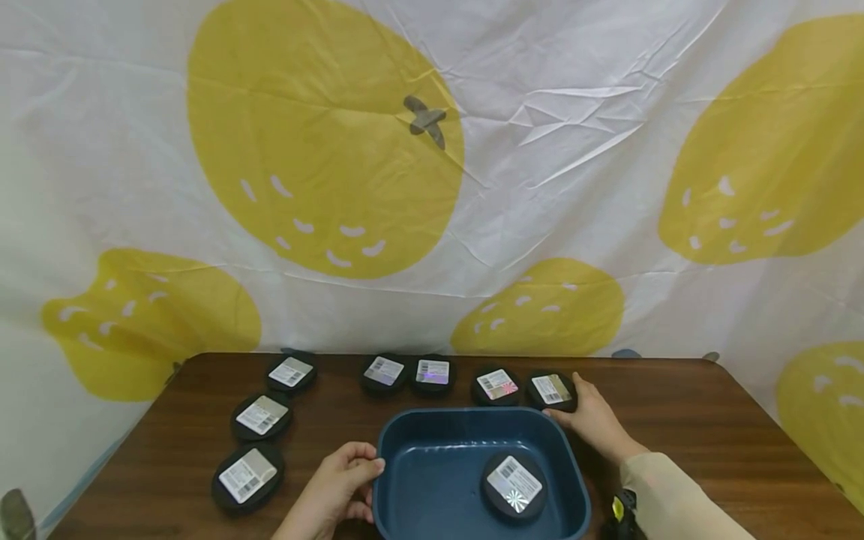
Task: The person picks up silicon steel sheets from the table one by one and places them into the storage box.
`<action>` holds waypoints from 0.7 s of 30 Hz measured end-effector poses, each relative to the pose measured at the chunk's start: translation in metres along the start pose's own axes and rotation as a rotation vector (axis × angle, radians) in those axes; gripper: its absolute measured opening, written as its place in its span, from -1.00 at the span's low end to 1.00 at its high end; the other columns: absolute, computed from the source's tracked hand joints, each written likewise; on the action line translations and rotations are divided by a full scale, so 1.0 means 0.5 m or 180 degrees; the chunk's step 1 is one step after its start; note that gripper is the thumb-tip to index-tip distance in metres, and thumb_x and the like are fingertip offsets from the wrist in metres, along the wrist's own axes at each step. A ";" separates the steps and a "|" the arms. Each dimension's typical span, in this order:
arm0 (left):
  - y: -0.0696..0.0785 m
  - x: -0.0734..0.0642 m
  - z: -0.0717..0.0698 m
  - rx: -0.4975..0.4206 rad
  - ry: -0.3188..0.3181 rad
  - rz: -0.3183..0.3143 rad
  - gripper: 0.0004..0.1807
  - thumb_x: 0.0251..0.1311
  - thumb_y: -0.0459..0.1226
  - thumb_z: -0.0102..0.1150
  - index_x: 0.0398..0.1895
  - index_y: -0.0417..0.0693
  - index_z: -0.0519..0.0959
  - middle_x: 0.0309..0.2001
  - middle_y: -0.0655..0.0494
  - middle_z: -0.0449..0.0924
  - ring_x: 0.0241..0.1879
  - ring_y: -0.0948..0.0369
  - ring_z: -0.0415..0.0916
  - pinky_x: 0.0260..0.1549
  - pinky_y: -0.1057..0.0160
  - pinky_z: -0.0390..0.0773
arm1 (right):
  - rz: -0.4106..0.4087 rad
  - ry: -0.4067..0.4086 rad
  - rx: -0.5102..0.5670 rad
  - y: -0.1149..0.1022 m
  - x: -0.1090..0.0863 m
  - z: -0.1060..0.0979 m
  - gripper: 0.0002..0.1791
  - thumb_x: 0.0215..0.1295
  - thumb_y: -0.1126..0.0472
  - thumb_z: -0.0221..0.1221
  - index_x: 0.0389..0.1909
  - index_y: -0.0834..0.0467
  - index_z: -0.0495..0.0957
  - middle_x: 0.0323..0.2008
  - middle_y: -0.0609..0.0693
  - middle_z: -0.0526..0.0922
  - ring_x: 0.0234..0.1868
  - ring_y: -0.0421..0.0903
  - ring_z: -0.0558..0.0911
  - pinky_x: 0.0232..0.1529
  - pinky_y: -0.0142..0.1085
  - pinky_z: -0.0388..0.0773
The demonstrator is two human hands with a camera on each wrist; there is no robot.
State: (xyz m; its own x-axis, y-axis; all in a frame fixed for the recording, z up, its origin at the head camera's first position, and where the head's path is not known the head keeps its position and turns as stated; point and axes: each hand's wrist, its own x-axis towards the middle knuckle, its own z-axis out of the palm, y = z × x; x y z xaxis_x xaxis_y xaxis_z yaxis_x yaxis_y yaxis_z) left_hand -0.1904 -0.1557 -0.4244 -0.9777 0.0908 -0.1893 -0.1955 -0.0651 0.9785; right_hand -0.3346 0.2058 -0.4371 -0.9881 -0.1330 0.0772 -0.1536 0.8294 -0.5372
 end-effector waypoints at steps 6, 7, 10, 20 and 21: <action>0.000 0.000 0.000 0.0013 0.0023 0.0004 -0.77 0.19 -0.34 0.04 -0.17 -0.27 0.30 -0.46 0.11 0.34 -0.65 0.24 0.34 -0.71 0.33 0.47 | -0.0006 0.0051 0.0099 0.001 0.002 0.002 0.06 0.03 -0.02 0.32 0.30 0.56 -0.03 0.21 0.56 0.14 0.23 0.42 0.19 0.20 0.20 0.17; 0.000 0.000 0.000 0.0013 0.0023 0.0005 -0.78 0.19 -0.34 0.04 -0.17 -0.26 0.30 -0.46 0.11 0.34 -0.65 0.25 0.34 -0.71 0.34 0.48 | -0.0009 0.0060 0.0110 0.002 0.003 0.002 0.06 0.03 -0.01 0.33 0.29 0.56 -0.03 0.21 0.56 0.14 0.22 0.42 0.20 0.20 0.19 0.17; -0.002 0.001 0.000 0.0007 0.0021 0.0008 -0.78 0.19 -0.34 0.04 -0.17 -0.26 0.30 -0.46 0.11 0.34 -0.66 0.25 0.34 -0.71 0.34 0.48 | -0.0005 0.0073 0.0127 0.004 0.005 0.002 0.06 0.02 -0.02 0.33 0.28 0.57 -0.01 0.19 0.55 0.16 0.21 0.42 0.22 0.19 0.20 0.18; -0.006 0.002 0.000 0.0017 0.0040 -0.0004 -0.77 0.19 -0.34 0.05 -0.16 -0.27 0.30 -0.47 0.10 0.34 -0.66 0.26 0.34 -0.72 0.34 0.48 | 0.0046 0.0109 0.0080 0.005 0.013 0.005 0.08 -0.02 -0.11 0.34 0.26 0.57 0.07 0.11 0.49 0.24 0.10 0.34 0.34 0.12 0.17 0.28; -0.006 0.002 0.000 0.0021 0.0041 -0.0004 -0.77 0.19 -0.34 0.05 -0.16 -0.27 0.30 -0.47 0.10 0.34 -0.66 0.26 0.34 -0.72 0.34 0.48 | 0.0057 0.0100 0.0071 0.005 0.013 0.005 0.08 -0.02 -0.11 0.33 0.26 0.57 0.07 0.10 0.49 0.24 0.08 0.34 0.35 0.12 0.16 0.29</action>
State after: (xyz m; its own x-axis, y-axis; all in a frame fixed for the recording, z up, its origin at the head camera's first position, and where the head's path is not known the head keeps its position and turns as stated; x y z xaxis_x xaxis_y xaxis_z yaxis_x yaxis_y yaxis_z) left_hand -0.1910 -0.1554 -0.4274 -0.9784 0.0780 -0.1916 -0.1964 -0.0584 0.9788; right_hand -0.3414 0.2056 -0.4400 -0.9905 -0.1007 0.0935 -0.1359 0.8191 -0.5573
